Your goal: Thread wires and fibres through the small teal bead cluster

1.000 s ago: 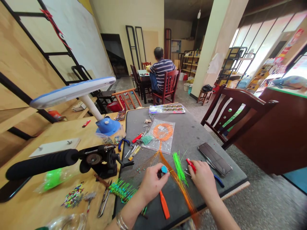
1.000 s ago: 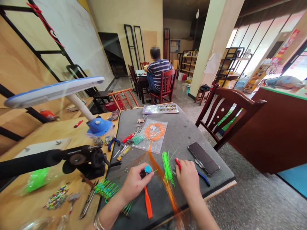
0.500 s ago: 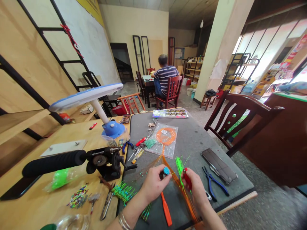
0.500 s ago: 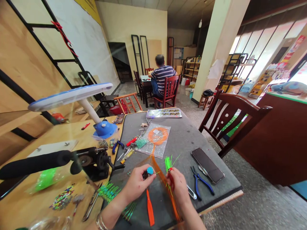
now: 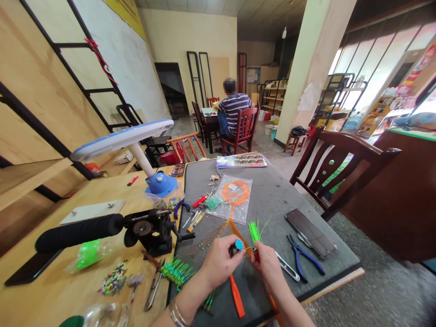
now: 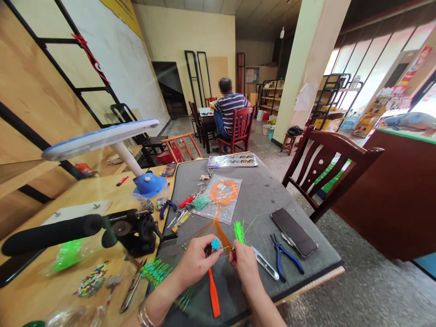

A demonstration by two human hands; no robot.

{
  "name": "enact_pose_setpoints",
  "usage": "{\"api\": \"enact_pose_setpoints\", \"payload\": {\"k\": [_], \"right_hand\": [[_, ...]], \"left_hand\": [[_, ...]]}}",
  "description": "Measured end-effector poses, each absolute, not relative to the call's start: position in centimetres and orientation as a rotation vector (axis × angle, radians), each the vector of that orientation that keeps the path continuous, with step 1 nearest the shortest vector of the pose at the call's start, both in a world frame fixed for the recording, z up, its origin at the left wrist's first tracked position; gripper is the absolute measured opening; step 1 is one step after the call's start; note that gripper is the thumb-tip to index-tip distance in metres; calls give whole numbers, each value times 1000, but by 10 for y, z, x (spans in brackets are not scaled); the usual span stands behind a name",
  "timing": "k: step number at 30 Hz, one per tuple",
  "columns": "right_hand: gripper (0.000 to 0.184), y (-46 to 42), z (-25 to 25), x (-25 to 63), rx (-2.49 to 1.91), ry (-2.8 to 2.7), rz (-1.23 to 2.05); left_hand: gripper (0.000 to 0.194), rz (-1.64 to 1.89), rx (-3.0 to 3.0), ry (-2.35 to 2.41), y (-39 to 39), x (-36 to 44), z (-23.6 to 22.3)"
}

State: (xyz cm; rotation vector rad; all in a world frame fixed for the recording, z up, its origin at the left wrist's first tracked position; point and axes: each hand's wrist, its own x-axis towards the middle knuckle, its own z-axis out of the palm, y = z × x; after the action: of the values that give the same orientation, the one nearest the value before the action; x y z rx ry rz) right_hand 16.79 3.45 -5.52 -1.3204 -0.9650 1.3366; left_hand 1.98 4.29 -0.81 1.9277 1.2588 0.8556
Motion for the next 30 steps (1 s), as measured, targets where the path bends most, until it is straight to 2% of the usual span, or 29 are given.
{"api": "enact_pose_setpoints", "payload": {"k": [24, 30], "right_hand": [[49, 38, -61, 169, -1352, -1012, 1345], [54, 39, -63, 172, -1397, -1061, 1327]], "left_hand": [[17, 813, 1952, 1257, 42, 22, -6], [17, 805, 1937, 1260, 42, 22, -6]]}}
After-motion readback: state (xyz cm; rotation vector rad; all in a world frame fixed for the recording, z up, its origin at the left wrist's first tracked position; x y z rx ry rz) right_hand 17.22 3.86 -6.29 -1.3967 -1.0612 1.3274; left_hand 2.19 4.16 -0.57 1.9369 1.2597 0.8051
